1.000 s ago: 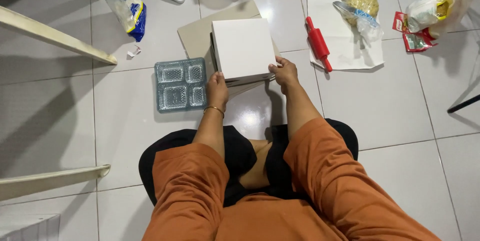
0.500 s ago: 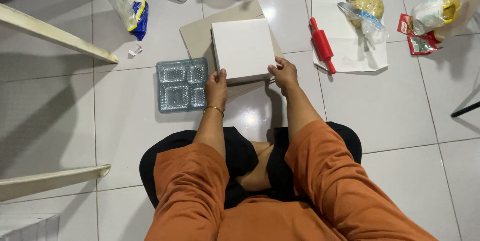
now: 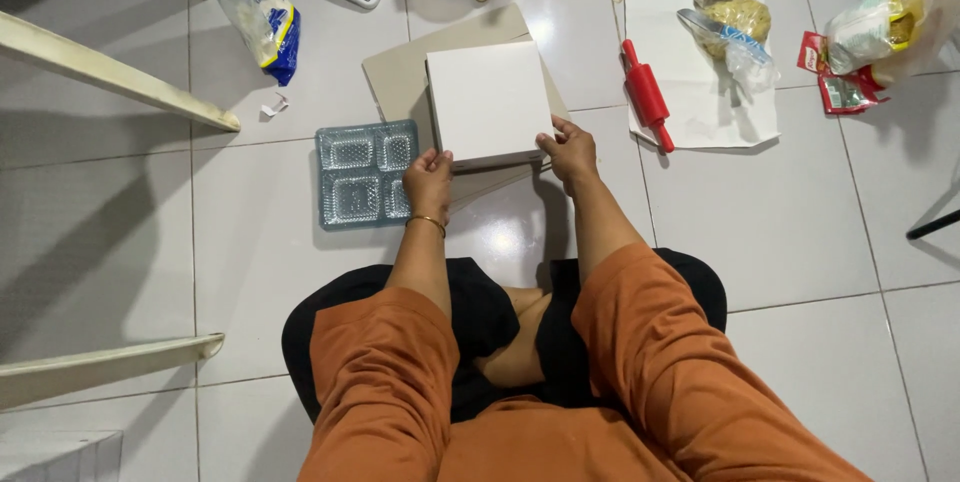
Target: The person sits on the floor and assembles a cardboard box. They place a plastic tray inside, fold the flaps, and secure the box with a white paper strip.
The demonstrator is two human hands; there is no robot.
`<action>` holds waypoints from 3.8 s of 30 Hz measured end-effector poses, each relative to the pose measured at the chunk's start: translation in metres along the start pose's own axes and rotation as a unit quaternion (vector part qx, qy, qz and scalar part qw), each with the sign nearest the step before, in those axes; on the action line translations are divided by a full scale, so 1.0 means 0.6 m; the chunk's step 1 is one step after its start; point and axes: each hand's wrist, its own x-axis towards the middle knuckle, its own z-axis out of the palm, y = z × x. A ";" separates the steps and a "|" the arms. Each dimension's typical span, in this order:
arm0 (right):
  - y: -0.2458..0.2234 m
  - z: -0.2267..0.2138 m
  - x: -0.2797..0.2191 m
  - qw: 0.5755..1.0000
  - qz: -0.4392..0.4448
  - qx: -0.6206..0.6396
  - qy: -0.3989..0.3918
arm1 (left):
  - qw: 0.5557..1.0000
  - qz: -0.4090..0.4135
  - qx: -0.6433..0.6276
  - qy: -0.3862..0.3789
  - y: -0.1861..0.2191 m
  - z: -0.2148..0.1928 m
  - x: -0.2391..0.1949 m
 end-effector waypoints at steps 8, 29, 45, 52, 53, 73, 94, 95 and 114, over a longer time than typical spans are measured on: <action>-0.015 -0.003 -0.013 1.000 0.009 0.006 0.003 | 0.999 -0.013 0.031 -0.008 0.002 -0.002 0.009; -0.078 -0.059 -0.024 0.993 0.030 -0.100 -0.053 | 0.874 0.034 0.478 -0.076 0.068 -0.029 0.044; -0.099 -0.021 0.121 0.988 0.044 0.038 -0.146 | 0.729 0.280 0.573 -0.247 0.162 0.221 0.220; -0.158 -0.018 0.070 0.973 0.048 0.169 -0.149 | 0.744 0.214 0.553 -0.307 0.196 0.260 0.187; -0.155 -0.016 0.071 0.969 0.052 0.190 -0.151 | 0.744 0.208 0.553 -0.311 0.196 0.262 0.186; -0.112 0.016 0.106 0.953 0.067 0.251 -0.156 | 0.725 0.097 0.593 -0.337 0.285 0.252 0.112; -0.003 0.047 0.190 0.918 0.121 0.327 -0.188 | 0.734 0.059 0.595 -0.324 0.277 0.260 0.114; -0.017 0.044 0.178 0.915 0.127 0.333 -0.189 | 0.731 0.057 0.597 -0.325 0.281 0.260 0.112; -0.055 0.029 0.137 0.898 0.155 0.372 -0.179 | 0.717 0.052 0.599 -0.353 0.326 0.249 0.083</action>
